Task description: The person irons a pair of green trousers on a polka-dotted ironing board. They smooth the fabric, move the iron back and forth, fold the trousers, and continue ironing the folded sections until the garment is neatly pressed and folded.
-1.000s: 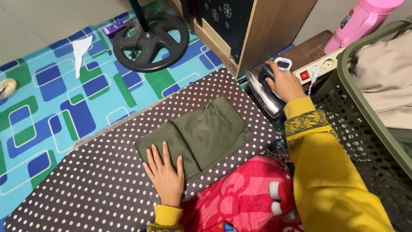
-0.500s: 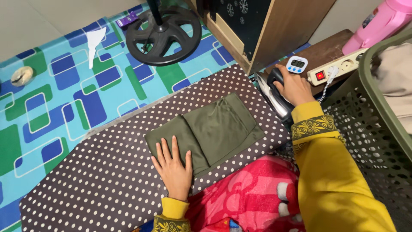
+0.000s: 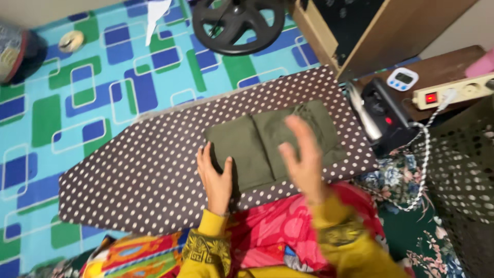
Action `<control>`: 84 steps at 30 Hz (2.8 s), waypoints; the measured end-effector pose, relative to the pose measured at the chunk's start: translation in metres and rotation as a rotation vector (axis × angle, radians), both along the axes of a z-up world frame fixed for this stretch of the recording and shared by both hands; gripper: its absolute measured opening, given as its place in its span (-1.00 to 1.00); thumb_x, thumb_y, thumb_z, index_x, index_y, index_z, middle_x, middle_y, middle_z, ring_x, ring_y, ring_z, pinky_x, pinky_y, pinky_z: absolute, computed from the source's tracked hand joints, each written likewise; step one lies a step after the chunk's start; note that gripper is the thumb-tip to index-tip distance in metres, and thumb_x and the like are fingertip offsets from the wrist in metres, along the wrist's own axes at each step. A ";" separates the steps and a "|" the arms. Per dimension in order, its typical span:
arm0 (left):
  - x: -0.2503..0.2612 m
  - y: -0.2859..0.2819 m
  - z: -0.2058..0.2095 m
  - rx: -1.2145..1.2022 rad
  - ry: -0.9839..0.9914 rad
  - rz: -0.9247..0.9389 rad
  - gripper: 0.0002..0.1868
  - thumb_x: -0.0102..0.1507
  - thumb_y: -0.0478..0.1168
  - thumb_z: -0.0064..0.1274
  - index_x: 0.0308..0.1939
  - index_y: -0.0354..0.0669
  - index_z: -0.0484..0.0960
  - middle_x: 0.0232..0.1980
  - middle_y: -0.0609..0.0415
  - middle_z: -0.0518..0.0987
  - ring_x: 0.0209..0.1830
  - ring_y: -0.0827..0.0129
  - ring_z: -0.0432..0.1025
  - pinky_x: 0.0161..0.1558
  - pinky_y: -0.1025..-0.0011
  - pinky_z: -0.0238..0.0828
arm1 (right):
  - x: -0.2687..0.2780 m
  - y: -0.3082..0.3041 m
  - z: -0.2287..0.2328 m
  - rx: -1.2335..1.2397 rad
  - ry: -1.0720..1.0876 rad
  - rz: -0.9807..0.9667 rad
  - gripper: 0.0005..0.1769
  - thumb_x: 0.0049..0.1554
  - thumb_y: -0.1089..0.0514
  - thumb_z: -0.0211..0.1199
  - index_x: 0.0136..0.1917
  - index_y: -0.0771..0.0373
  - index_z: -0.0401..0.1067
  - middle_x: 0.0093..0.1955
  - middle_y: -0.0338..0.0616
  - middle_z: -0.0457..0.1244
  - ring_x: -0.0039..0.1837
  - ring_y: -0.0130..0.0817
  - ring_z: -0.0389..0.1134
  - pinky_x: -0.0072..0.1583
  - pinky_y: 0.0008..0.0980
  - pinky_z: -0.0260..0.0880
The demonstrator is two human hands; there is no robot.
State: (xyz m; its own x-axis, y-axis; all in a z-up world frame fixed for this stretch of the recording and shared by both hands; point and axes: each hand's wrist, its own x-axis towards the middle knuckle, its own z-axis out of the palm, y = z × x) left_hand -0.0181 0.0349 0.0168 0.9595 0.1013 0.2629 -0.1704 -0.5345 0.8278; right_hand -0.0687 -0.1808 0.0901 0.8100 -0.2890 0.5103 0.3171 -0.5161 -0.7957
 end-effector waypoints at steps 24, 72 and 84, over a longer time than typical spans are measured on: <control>0.016 -0.065 0.106 -0.033 -0.056 -0.170 -0.23 0.09 -0.36 0.18 0.37 -0.24 0.25 -0.10 -0.22 0.61 -0.16 -0.10 0.57 -0.14 0.12 0.51 | 0.024 0.013 -0.040 0.156 0.267 0.137 -0.43 0.26 0.12 0.19 0.47 0.33 0.23 0.49 0.15 0.21 0.50 -0.10 0.23 0.41 -0.22 0.23; 0.034 0.055 0.033 -0.360 0.513 -0.965 -0.22 0.12 -0.30 0.36 0.39 -0.30 0.38 0.34 0.02 0.48 0.33 0.40 0.36 0.36 0.37 0.28 | 0.099 -0.015 0.019 -0.403 0.758 0.897 -0.51 0.12 0.15 0.18 0.31 0.30 0.41 0.21 0.01 0.38 0.25 -0.25 0.38 0.25 -0.34 0.32; 0.040 0.022 0.001 -0.455 0.417 -0.908 -0.31 0.32 -0.24 0.14 0.49 -0.34 0.26 0.42 -0.02 0.45 0.40 0.38 0.31 0.40 0.39 0.20 | 0.029 -0.073 0.002 -0.036 0.632 0.461 -0.51 0.12 0.13 0.33 0.31 0.24 0.40 0.08 -0.15 0.39 0.12 -0.46 0.38 0.13 -0.46 0.39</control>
